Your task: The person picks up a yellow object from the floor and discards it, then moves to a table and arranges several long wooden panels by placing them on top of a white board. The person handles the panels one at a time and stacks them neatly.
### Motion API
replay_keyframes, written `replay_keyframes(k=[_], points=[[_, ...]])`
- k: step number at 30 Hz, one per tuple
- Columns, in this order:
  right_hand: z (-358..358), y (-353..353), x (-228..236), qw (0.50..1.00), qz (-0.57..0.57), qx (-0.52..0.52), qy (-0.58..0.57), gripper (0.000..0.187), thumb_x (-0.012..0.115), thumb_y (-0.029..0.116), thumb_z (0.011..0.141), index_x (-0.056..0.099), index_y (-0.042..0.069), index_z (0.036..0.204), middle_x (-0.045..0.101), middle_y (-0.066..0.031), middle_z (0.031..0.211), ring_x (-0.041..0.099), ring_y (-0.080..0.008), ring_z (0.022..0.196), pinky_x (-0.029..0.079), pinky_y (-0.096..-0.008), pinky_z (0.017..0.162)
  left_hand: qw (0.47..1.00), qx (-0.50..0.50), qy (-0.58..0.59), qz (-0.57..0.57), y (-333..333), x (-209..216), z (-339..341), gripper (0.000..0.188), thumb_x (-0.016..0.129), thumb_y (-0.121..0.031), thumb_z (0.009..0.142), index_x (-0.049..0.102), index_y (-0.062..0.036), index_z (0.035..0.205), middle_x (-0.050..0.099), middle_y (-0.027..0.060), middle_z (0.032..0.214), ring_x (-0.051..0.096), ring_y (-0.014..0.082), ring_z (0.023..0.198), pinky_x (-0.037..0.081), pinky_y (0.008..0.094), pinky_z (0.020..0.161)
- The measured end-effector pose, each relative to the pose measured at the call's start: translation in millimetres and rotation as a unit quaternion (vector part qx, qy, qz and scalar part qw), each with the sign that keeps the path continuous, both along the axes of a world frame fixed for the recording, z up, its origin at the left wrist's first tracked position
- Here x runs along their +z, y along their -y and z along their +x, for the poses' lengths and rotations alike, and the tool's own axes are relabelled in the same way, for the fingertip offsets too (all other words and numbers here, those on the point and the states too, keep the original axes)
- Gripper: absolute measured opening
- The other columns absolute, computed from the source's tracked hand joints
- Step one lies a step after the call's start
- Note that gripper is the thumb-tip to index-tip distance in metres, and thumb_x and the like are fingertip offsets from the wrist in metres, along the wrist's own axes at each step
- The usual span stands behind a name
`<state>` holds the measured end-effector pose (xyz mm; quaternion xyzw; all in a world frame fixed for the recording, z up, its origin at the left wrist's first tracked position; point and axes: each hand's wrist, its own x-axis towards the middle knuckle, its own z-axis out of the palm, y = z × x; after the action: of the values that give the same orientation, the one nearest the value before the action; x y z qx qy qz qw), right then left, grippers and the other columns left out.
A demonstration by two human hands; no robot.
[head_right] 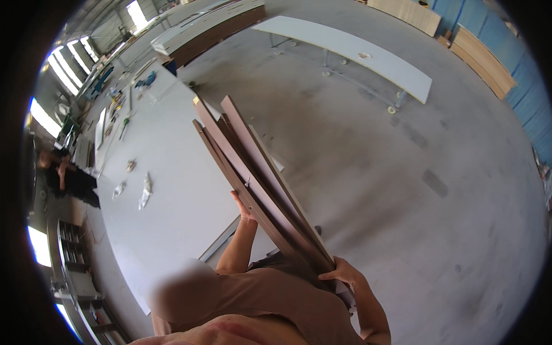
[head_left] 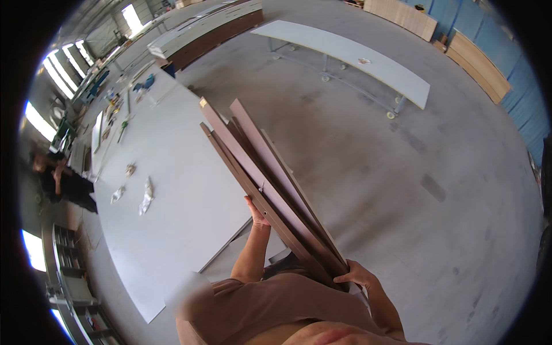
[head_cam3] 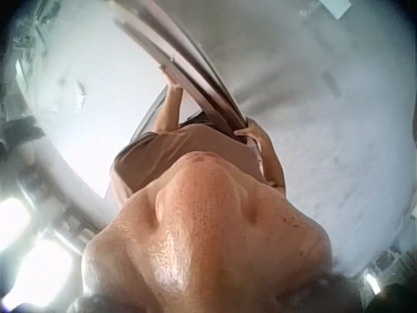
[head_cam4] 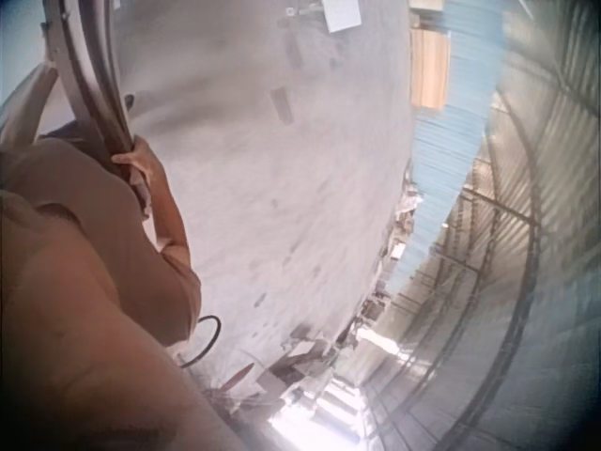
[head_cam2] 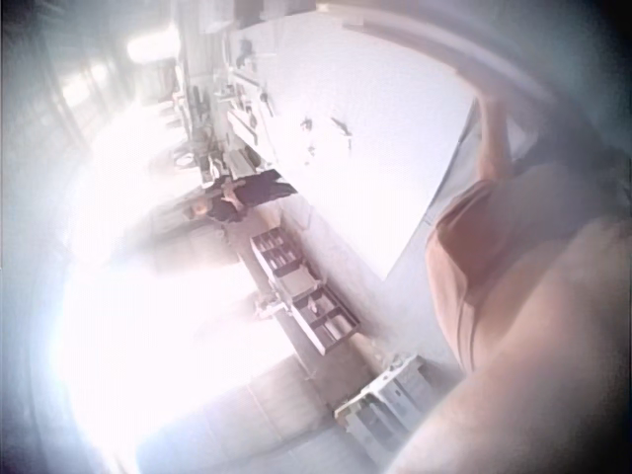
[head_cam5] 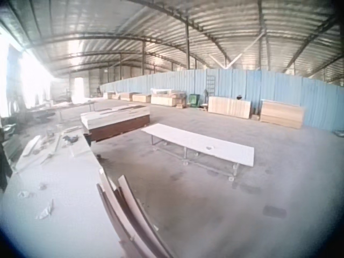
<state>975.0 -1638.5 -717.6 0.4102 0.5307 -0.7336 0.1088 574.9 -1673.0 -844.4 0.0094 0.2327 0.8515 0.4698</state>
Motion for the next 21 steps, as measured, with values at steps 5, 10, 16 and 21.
replay_keyframes(k=[5,10,16,21], points=[[7.0,-124.2,-32.3,1.0,0.022,0.02,0.002,0.082,0.089,0.026,0.068,0.052,-0.008,0.133,0.063,-0.0201,0.123,0.059,-0.0282,0.116,0.042,-0.0357,0.103,1.0,0.018,-0.003,-0.007,-95.0,-20.5,8.2,0.097,0.059,-0.08,0.076,0.043,-0.0148,0.146,0.049,0.0085,0.144,0.047,0.0322,0.13,0.04,0.0497,0.109],[43.6,-293.8,-40.7,0.998,0.013,-0.049,-0.028,0.082,0.088,0.028,0.069,0.052,-0.007,0.134,0.063,-0.0194,0.123,0.059,-0.0273,0.116,0.041,-0.0354,0.103,0.999,0.002,-0.015,-0.037,-308.0,-24.4,41.3,0.099,0.055,-0.081,0.078,0.04,-0.0135,0.149,0.045,0.0073,0.149,0.045,0.0319,0.132,0.036,0.0487,0.112],[114.6,-425.6,-8.0,0.996,0.092,0.005,-0.02,0.08,0.087,0.028,0.069,0.052,-0.006,0.133,0.063,-0.0188,0.124,0.059,-0.0277,0.116,0.041,-0.0352,0.103,0.997,0.041,0.048,-0.04,-450.7,-0.4,118.1,0.097,0.051,-0.081,0.08,0.04,-0.014,0.149,0.046,0.0061,0.148,0.045,0.0309,0.132,0.037,0.0481,0.112],[49.9,-532.1,-24.6,0.991,0.117,0.068,-0.007,0.08,0.086,0.034,0.068,0.054,-0.003,0.131,0.065,-0.0188,0.12,0.061,-0.0283,0.112,0.046,-0.0386,0.098,0.987,0.133,0.012,-0.089,-502.7,19.7,66.2,0.096,0.049,-0.082,0.081,0.036,-0.017,0.151,0.037,0.005,0.154,0.038,0.0319,0.137,0.034,0.0499,0.114]])
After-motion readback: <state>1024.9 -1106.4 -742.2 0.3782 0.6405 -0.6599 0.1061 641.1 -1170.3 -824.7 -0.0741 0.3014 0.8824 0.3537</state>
